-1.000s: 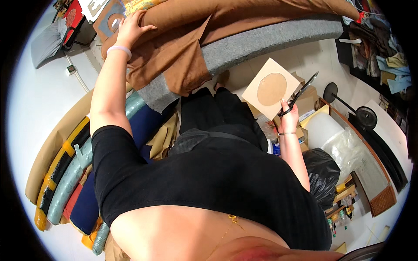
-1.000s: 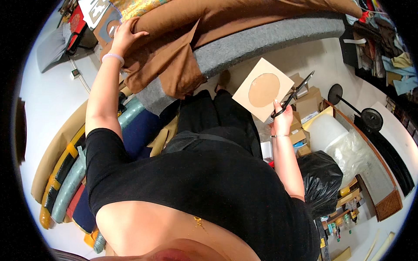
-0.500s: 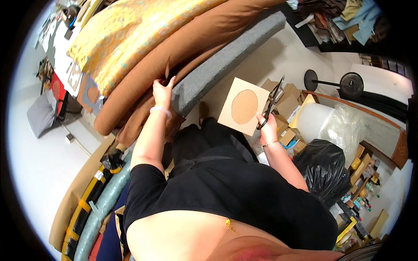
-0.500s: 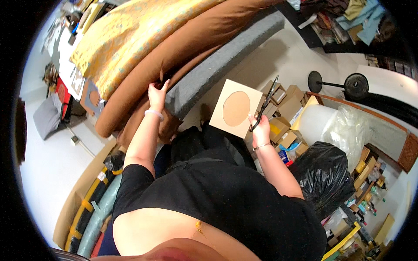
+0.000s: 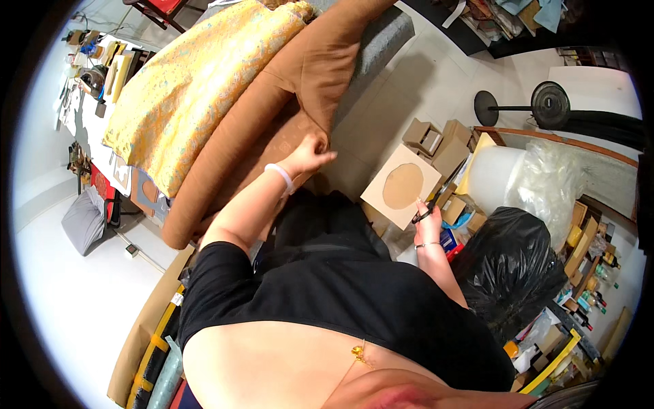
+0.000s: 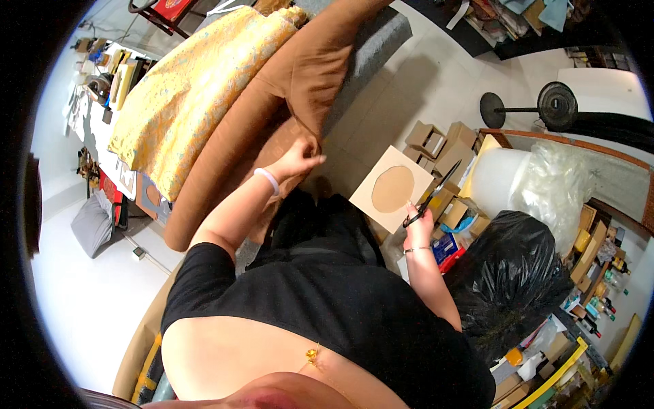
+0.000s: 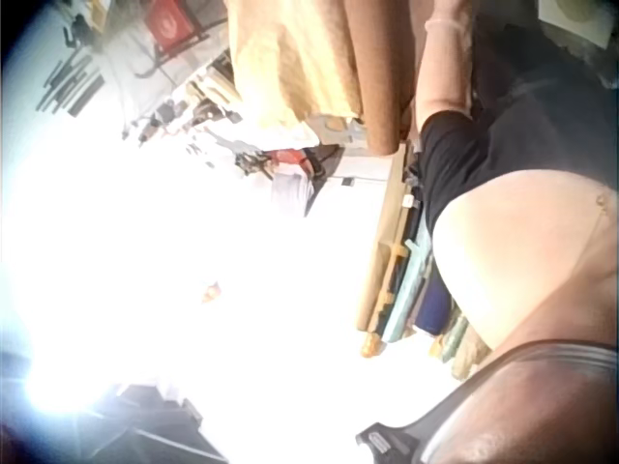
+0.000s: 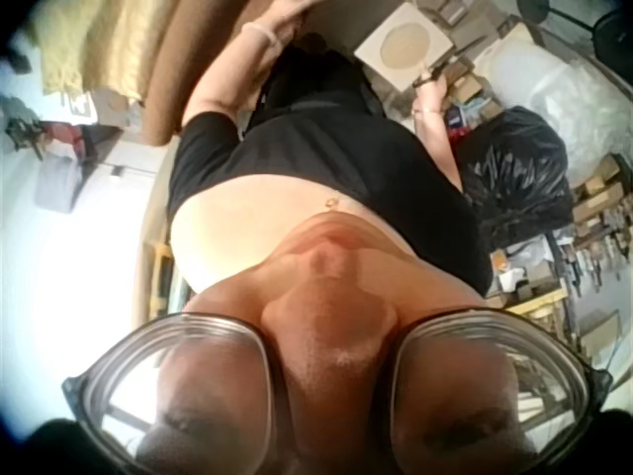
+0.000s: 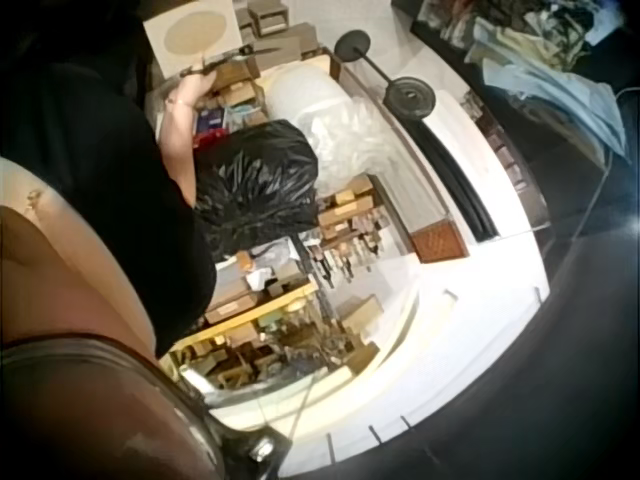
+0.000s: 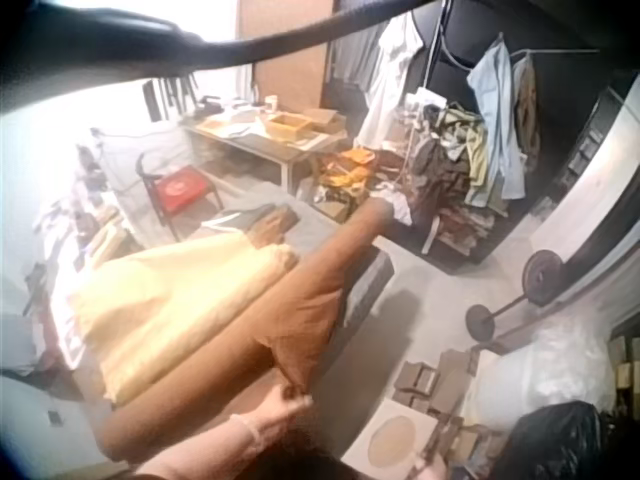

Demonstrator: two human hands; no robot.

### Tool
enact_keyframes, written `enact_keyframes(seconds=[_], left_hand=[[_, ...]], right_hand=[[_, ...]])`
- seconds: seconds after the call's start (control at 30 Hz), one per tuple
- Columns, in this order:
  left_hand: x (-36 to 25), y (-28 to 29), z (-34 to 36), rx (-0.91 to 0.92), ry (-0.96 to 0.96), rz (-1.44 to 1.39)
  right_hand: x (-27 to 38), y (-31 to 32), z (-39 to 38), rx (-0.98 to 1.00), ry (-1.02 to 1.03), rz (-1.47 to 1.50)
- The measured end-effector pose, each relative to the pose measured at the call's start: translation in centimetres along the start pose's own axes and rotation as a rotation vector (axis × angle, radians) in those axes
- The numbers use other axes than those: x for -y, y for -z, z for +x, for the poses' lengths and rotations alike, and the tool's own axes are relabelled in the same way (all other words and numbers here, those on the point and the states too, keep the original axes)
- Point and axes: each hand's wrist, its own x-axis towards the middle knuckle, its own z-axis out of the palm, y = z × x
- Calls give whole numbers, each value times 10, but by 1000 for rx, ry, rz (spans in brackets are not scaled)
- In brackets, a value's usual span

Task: The person places a circular cardboard template on a brown fabric roll, cuts around it with scissors, and then irons the cut piece on a table. The person handles the template, fabric, scissors, and iron during the process.

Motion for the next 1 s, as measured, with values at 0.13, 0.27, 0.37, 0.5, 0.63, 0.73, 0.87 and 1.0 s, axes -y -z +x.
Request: enact_keyframes(seconds=[0.13,0.27,0.37,0.5,0.63,0.73,0.87,1.0], left_hand=[[-16,30,80,-449,357,-1062],[-74,22,132,-249,68,-474],[-99,-12,143,53,-393,82],[-108,-21,151,120,-465,273],[-100,-29,182,250,-408,480],[-105,-5,209,-224,-506,672],[-125,131,264,-453,-183,852],[-120,162,292,-342,31,849]], right_hand=[[14,-26,-3,-23,-8,-39],[38,-52,2,-47,32,-75],[77,-62,-5,-94,74,-203],[121,-77,-15,-306,165,-59],[148,-86,-20,-304,188,38],[148,-75,-5,-267,134,78],[131,-94,96,-116,68,35],[150,-183,235,-154,47,2]])
